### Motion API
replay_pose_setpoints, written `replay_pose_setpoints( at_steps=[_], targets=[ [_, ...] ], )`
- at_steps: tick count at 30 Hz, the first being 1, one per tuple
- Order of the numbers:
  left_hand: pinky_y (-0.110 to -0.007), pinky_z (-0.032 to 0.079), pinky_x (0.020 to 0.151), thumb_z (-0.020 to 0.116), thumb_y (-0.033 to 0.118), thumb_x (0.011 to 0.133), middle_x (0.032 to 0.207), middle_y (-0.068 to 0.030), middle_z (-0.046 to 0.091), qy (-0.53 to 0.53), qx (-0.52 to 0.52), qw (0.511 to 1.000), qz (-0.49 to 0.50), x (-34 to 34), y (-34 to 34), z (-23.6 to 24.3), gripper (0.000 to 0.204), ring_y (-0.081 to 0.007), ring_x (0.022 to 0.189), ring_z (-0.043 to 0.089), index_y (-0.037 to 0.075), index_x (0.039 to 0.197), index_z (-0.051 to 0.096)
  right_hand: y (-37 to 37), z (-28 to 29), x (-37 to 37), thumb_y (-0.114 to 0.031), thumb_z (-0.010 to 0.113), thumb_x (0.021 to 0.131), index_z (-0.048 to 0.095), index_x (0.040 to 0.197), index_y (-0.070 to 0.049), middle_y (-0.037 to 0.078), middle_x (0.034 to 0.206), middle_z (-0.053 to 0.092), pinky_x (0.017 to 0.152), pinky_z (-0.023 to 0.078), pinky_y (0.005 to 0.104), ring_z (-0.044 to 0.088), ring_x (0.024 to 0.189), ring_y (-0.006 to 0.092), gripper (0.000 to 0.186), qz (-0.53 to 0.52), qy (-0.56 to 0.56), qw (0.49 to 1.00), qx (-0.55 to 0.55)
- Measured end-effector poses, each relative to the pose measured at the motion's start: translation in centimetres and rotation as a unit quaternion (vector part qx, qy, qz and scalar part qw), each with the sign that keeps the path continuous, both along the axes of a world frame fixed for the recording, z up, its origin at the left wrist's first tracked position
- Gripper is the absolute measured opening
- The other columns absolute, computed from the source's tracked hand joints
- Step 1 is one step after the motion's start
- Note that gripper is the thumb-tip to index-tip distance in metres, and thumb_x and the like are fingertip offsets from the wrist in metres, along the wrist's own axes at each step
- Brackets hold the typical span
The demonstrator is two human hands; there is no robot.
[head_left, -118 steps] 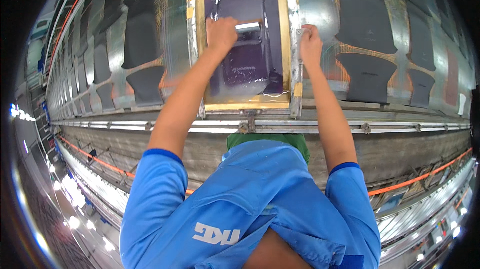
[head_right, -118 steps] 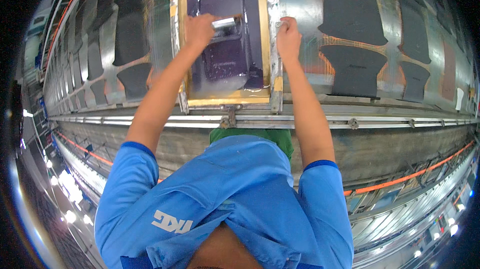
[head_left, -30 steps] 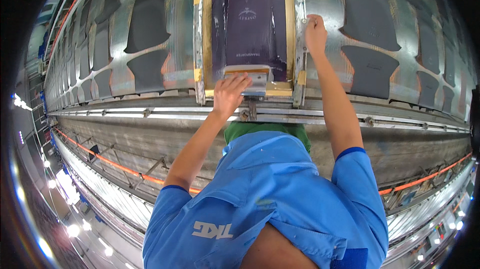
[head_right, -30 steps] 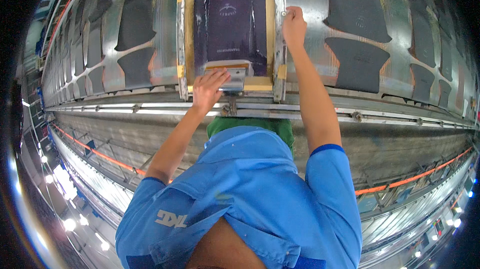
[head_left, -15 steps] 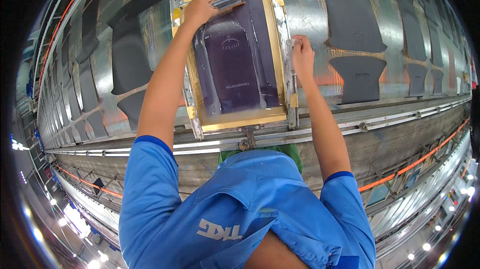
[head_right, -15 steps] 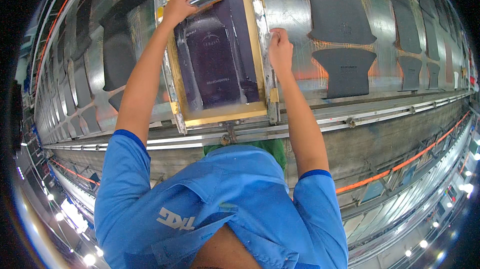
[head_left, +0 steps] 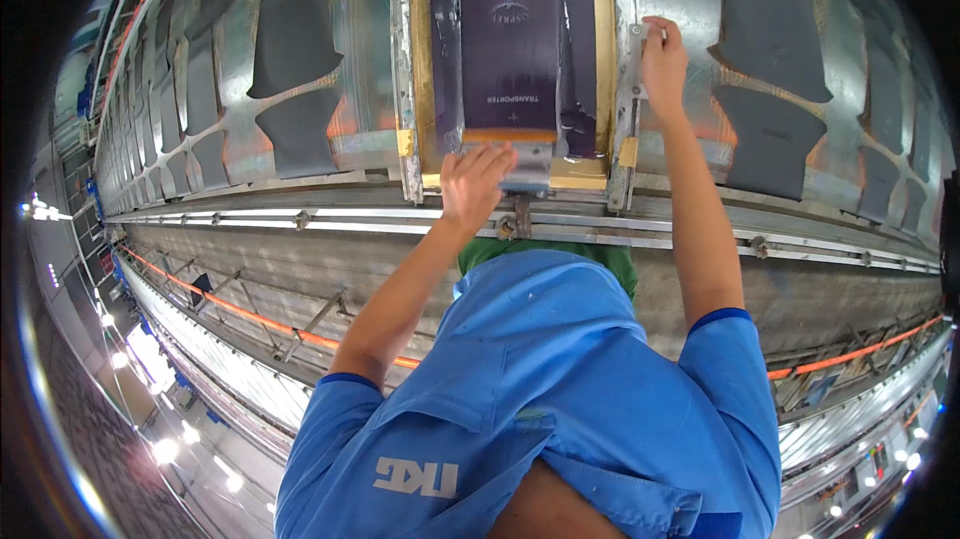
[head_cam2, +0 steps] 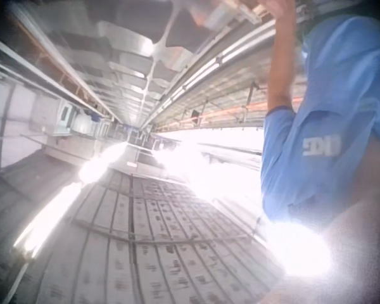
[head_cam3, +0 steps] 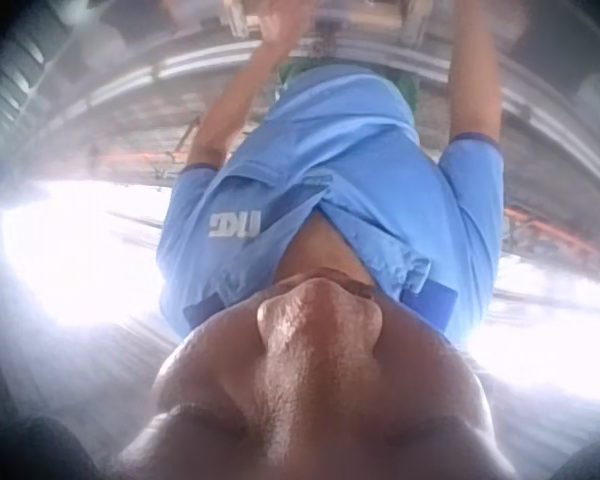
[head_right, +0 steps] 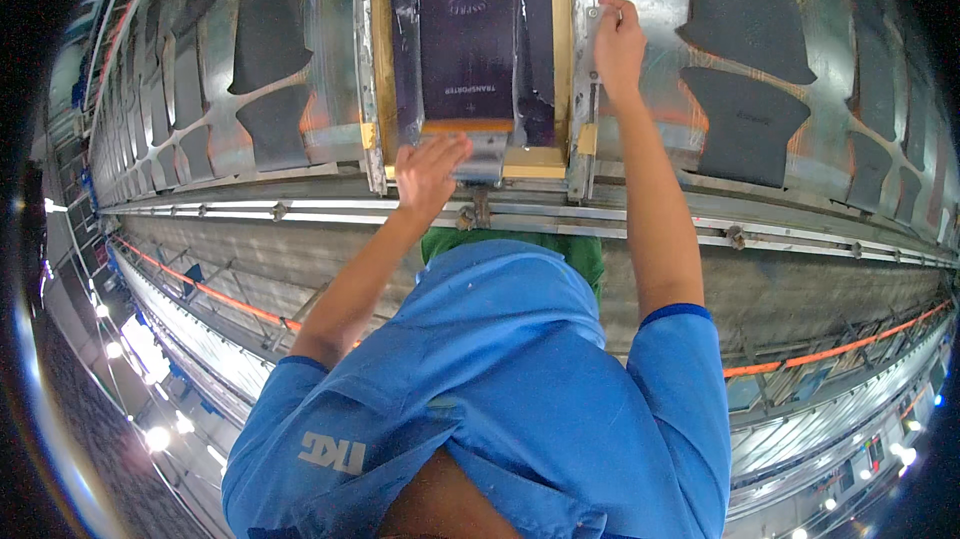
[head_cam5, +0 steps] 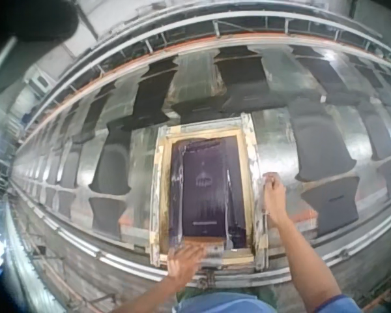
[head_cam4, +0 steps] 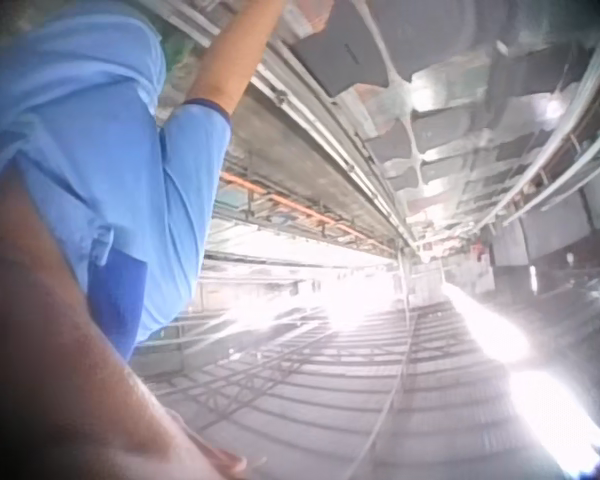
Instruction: The person uses a squeegee to spread purple ink across a screen-printing frame placed over a dark mat. They repeatedly pull the squeegee across the screen to evenly distribute the ink, then lift the frame to reveal the printed mat underneath.
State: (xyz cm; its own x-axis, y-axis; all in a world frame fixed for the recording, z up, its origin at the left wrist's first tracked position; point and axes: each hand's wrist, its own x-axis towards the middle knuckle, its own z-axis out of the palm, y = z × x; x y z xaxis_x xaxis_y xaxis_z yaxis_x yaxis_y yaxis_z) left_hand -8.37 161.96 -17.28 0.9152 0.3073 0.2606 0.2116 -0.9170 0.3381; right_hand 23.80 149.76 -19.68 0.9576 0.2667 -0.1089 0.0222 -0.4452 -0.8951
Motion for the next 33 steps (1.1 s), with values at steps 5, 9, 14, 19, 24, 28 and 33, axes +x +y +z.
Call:
replay_pose_setpoints(
  at_steps=[5,9,14,19,24,28,33],
  targets=[
    [-0.039,0.05,0.073,0.069,0.0,0.078,0.1,-0.0009,0.076,0.008,-0.018,1.0,0.002,6.6,6.9,1.9,0.03,-0.0207,0.093,0.072,0.019,0.099,0.078,0.5,0.4,-0.7,-0.019,0.046,0.1,0.066,0.108,-0.009,0.014,0.065,0.059,0.063,0.044,0.0411,0.056,0.058,0.0257,0.024,-0.011,-0.014,1.0,-0.001],
    [-0.045,0.056,0.079,0.072,0.021,0.081,0.095,-0.0098,0.074,0.167,-0.062,0.983,0.055,19.6,18.3,5.5,0.026,-0.0324,0.09,0.07,0.021,0.107,0.076,1.3,2.2,-1.4,-0.019,0.047,0.1,0.066,0.108,-0.01,0.014,0.066,0.06,0.065,0.045,0.0415,0.058,0.059,0.0278,0.023,-0.007,0.03,0.999,-0.016],
    [-0.043,0.053,0.08,0.069,0.019,0.082,0.1,-0.0047,0.075,0.197,0.053,0.976,0.073,23.3,18.8,5.3,0.027,-0.0261,0.092,0.071,0.023,0.108,0.075,1.6,1.9,-1.2,-0.02,0.047,0.1,0.066,0.109,-0.01,0.015,0.067,0.06,0.065,0.046,0.0421,0.058,0.06,0.0286,0.023,-0.01,0.025,1.0,-0.011],
    [-0.039,0.049,0.079,0.069,0.004,0.075,0.105,0.0026,0.075,0.049,0.089,0.995,-0.006,13.5,11.1,0.3,0.033,-0.0178,0.093,0.072,0.021,0.103,0.075,0.6,0.0,0.2,-0.019,0.047,0.099,0.066,0.109,-0.009,0.015,0.067,0.061,0.066,0.046,0.0423,0.058,0.06,0.0286,0.023,-0.028,-0.03,0.999,-0.011],
    [-0.041,0.052,0.071,0.069,0.003,0.074,0.101,0.0023,0.076,-0.007,0.016,1.0,0.004,12.7,11.1,1.8,0.033,-0.0199,0.088,0.072,0.022,0.1,0.076,0.7,2.2,-0.4,-0.019,0.047,0.099,0.066,0.108,-0.009,0.017,0.07,0.063,0.066,0.046,0.0426,0.061,0.063,0.0311,0.023,-0.028,0.003,1.0,-0.01],
    [-0.048,0.056,0.077,0.073,0.022,0.077,0.099,-0.0078,0.075,0.147,0.01,0.987,0.059,24.0,19.4,5.6,0.027,-0.0319,0.089,0.071,0.02,0.104,0.075,1.2,2.7,-0.9,-0.02,0.048,0.099,0.066,0.108,-0.008,0.018,0.068,0.062,0.064,0.046,0.0418,0.06,0.061,0.0285,0.023,-0.034,-0.018,0.999,-0.022],
    [-0.048,0.056,0.079,0.071,0.03,0.081,0.098,-0.0118,0.074,0.205,0.082,0.974,0.04,30.6,26.1,5.7,0.032,-0.0344,0.092,0.071,0.024,0.112,0.074,2.2,3.8,-0.8,-0.019,0.049,0.098,0.065,0.108,-0.008,0.017,0.065,0.06,0.063,0.046,0.0422,0.06,0.059,0.0282,0.022,-0.019,0.002,1.0,-0.007]
  ],
)
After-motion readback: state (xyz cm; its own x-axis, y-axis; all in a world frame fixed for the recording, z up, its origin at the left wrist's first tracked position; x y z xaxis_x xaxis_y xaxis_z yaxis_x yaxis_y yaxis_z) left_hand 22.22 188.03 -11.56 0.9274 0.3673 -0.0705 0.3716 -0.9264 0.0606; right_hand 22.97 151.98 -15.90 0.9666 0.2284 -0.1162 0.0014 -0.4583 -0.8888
